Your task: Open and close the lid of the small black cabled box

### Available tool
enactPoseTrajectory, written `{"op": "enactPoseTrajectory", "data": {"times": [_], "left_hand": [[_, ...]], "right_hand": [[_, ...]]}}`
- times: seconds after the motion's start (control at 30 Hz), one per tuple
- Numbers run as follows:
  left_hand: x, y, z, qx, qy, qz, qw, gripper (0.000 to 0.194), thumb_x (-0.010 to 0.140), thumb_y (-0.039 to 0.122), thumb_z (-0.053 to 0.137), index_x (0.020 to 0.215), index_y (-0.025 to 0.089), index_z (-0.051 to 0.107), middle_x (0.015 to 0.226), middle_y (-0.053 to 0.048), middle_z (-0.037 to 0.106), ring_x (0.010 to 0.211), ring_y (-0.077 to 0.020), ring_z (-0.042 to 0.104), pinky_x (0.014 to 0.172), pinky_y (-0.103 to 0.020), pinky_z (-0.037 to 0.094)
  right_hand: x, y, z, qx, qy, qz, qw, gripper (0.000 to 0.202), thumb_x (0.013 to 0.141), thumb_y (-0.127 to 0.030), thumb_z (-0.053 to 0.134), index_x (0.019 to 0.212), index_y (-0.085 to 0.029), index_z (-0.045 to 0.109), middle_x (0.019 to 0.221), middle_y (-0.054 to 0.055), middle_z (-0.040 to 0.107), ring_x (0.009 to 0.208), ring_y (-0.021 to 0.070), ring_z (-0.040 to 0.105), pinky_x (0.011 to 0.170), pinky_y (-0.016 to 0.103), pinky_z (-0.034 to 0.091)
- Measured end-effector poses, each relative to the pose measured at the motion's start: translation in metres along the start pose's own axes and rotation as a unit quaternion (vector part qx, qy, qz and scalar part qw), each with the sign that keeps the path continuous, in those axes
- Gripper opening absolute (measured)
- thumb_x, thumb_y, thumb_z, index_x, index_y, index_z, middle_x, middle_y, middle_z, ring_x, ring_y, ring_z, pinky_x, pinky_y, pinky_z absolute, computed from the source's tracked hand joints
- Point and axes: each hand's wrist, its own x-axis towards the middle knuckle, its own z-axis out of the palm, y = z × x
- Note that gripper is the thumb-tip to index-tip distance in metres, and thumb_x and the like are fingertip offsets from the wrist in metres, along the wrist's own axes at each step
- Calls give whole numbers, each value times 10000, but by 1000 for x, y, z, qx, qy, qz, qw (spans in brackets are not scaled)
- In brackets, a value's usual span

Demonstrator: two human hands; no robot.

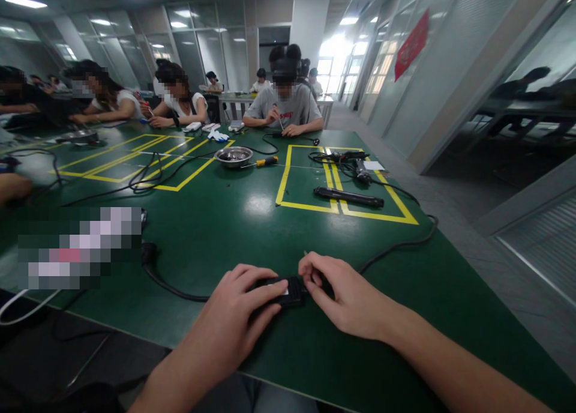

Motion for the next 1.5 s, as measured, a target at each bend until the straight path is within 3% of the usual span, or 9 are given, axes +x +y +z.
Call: {"op": "enactPoseTrajectory", "data": {"times": [0.4, 0.67, 0.8, 0.93, 1.03, 1.13, 1.2, 1.3, 1.5], "left_hand": [[11, 3, -6, 60, -33, 37, 997, 392, 1100, 147, 749, 1457, 308, 774, 1387, -88, 814, 1209, -317, 738, 985, -500, 639], [18, 7, -13, 37, -74, 9, 997, 367, 1074, 130, 780, 1385, 324, 798, 1357, -51, 824, 1185, -299, 750, 987, -467, 611], [20, -1, -15, -9, -3, -34, 999, 303, 1081, 115, 728, 1328, 286, 766, 1273, -53, 839, 1144, -261, 769, 988, -404, 623], [23, -15, -12, 56, 67, -111, 990, 235, 1040, 95, 716, 1214, 249, 754, 1246, -77, 840, 1136, -298, 775, 979, -469, 643], [21, -19, -12, 69, 45, -106, 991, 191, 1030, 93, 718, 1101, 255, 790, 1300, -83, 835, 1194, -323, 762, 1007, -516, 647], [12, -13, -13, 95, 77, -74, 990, 176, 1070, 146, 680, 1091, 254, 817, 1441, -125, 763, 1336, -363, 676, 1096, -578, 609], [4, -6, -13, 100, 87, -42, 990, 164, 1081, 165, 668, 1100, 248, 808, 1334, -132, 770, 1234, -346, 699, 1025, -526, 631], [-6, 3, -12, 81, 40, -36, 995, 144, 1066, 143, 686, 1125, 248, 765, 1134, -79, 781, 1003, -279, 741, 870, -404, 632], [0, 7, -16, 26, -27, -87, 996, 136, 1027, 141, 766, 1064, 255, 704, 1071, -28, 772, 956, -248, 762, 794, -324, 590]], "right_hand": [[1, 1, 1, -13, 1, -25, 1000, 192, 966, -70, 550, 1020, -254, 541, 893, 7, 637, 793, 212, 602, 745, 356, 466], [2, 3, 2, -29, 4, -32, 999, 176, 988, -82, 545, 1050, -246, 550, 895, 20, 643, 800, 228, 616, 749, 362, 462], [2, 3, 2, -34, 9, -30, 999, 192, 978, -78, 568, 1074, -244, 550, 900, 17, 659, 792, 220, 632, 739, 351, 479], [3, 4, 2, -41, 10, -38, 998, 185, 966, -68, 574, 1014, -247, 565, 882, 17, 661, 789, 217, 623, 735, 352, 476], [3, 4, 2, -46, 9, -50, 998, 178, 973, -69, 567, 962, -245, 587, 865, 22, 660, 789, 224, 621, 747, 364, 483], [2, 3, 3, -48, 9, -55, 997, 141, 977, -106, 628, 959, -244, 607, 886, 30, 685, 800, 230, 636, 758, 370, 502], [1, 2, 3, -50, 9, -55, 997, 137, 965, -114, 662, 966, -242, 615, 898, 32, 698, 801, 230, 646, 758, 368, 510], [0, 1, 3, -51, 8, -53, 997, 138, 968, -109, 666, 978, -241, 624, 901, 28, 705, 787, 220, 656, 748, 354, 513], [0, 2, 4, -65, 3, -47, 997, 128, 972, -124, 692, 987, -240, 638, 911, 27, 714, 786, 220, 678, 729, 345, 515]]}}
